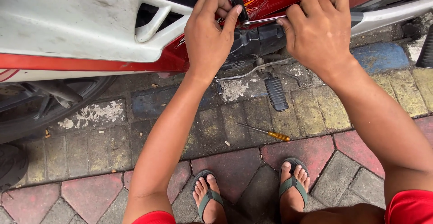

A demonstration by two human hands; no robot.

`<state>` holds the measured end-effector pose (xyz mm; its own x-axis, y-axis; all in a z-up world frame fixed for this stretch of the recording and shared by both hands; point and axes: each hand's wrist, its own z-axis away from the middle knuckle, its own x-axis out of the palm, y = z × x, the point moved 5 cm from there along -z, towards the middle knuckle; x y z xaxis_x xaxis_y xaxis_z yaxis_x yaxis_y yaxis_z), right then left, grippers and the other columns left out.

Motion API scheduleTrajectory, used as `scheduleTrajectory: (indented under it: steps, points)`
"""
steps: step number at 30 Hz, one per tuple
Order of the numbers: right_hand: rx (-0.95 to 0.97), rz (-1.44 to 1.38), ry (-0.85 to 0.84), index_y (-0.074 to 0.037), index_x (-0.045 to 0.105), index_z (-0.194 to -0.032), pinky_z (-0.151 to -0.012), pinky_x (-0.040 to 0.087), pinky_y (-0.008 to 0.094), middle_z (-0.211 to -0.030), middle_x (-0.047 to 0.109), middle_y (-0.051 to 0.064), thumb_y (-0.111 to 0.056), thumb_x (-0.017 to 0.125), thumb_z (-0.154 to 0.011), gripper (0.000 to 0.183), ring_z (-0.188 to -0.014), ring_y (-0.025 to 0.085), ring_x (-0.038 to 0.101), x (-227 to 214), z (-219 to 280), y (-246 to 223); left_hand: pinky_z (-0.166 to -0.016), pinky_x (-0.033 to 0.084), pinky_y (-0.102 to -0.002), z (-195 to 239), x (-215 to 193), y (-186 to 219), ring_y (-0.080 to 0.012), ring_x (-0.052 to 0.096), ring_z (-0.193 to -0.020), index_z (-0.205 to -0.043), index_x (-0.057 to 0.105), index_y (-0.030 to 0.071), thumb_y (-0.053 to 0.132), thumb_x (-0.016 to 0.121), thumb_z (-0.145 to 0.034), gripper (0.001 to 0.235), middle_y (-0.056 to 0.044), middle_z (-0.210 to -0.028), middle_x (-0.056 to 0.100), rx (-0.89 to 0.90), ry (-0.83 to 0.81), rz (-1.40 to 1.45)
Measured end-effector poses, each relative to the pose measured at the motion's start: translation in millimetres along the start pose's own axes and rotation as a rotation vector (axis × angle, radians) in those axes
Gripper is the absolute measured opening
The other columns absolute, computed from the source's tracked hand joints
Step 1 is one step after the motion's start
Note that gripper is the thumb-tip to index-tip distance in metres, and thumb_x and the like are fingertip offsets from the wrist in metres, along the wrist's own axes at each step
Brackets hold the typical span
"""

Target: The person uses a wrench to tighten a bolt on the side of a red motorcycle. They then open the seat to access the storage compartment and continue using the wrench on a bolt located near the seat hinge.

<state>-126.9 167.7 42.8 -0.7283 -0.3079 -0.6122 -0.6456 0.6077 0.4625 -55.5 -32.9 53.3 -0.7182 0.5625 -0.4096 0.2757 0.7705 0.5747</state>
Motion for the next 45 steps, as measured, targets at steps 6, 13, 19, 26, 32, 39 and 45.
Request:
scheduleTrajectory:
  steps: [6, 13, 19, 26, 32, 39, 45]
  points:
    - [0.091, -0.024, -0.083, -0.017, 0.077, -0.096, -0.076, 0.040, 0.025, -0.084, 0.071, 0.000, -0.028, 0.079, -0.108, 0.017, -0.053, 0.008, 0.050, 23, 17, -10, -0.054, 0.043, -0.027, 4, 0, 0, -0.0103, 0.050, -0.058, -0.096, 0.060, 0.009, 0.002, 0.072, -0.090, 0.015, 0.001, -0.088, 0.054, 0.034, -0.060, -0.034]
    - [0.640, -1.001, -0.686, 0.000, 0.068, -0.099, -0.056, 0.048, 0.043, -0.072, 0.071, 0.011, -0.017, 0.050, -0.111, 0.028, -0.054, 0.028, 0.061, 51, 30, -37, -0.053, 0.043, -0.026, 7, -4, 3, -0.0079, 0.050, -0.054, -0.102, 0.060, 0.007, -0.003, 0.070, -0.090, 0.019, 0.001, -0.095, 0.055, -0.001, -0.126, 0.024]
    - [0.445, -1.002, -0.292, 0.008, 0.060, -0.098, -0.059, 0.041, 0.040, -0.081, 0.058, 0.014, 0.002, 0.056, -0.108, 0.012, -0.061, 0.025, 0.050, 49, 43, -30, -0.052, 0.041, -0.025, 18, -6, 2, -0.0077, 0.049, -0.054, -0.099, 0.062, 0.006, -0.003, 0.067, -0.092, 0.013, 0.000, -0.089, 0.055, -0.023, -0.153, 0.036]
    - [0.196, -0.638, -0.083, 0.004, 0.066, -0.098, -0.082, 0.040, 0.039, -0.089, 0.061, 0.013, 0.002, 0.070, -0.105, 0.008, -0.081, 0.027, 0.056, 29, 32, -10, -0.049, 0.044, -0.028, 29, 10, -3, -0.0114, 0.056, -0.054, -0.090, 0.072, 0.004, 0.007, 0.070, -0.089, 0.004, -0.001, -0.076, 0.068, -0.113, -0.286, -0.024]
    - [0.061, -0.406, 0.007, -0.002, 0.071, -0.102, -0.086, 0.040, 0.038, -0.096, 0.059, 0.010, -0.005, 0.082, -0.100, 0.011, -0.084, 0.026, 0.054, 8, 12, -4, -0.048, 0.044, -0.031, 32, 19, -10, -0.0134, 0.057, -0.052, -0.086, 0.073, 0.007, 0.015, 0.074, -0.089, 0.009, 0.001, -0.071, 0.067, -0.139, -0.237, -0.090]
    - [0.049, -0.234, 0.038, -0.007, 0.072, -0.102, -0.087, 0.040, 0.035, -0.100, 0.059, 0.007, -0.013, 0.088, -0.097, 0.018, -0.083, 0.022, 0.053, 5, 2, -4, -0.044, 0.044, -0.034, 34, 24, -17, -0.0167, 0.055, -0.044, -0.075, 0.071, 0.006, 0.024, 0.072, -0.091, 0.024, -0.001, -0.063, 0.068, -0.207, -0.185, -0.172]
    - [0.093, -0.104, -0.004, -0.010, 0.073, -0.096, -0.083, 0.043, 0.031, -0.092, 0.063, 0.004, -0.020, 0.087, -0.098, 0.018, -0.073, 0.018, 0.059, 8, 5, -8, -0.039, 0.042, -0.032, 34, 27, -23, -0.0157, 0.054, -0.036, -0.071, 0.072, 0.009, 0.029, 0.069, -0.094, 0.031, 0.001, -0.054, 0.066, -0.233, -0.150, -0.215]
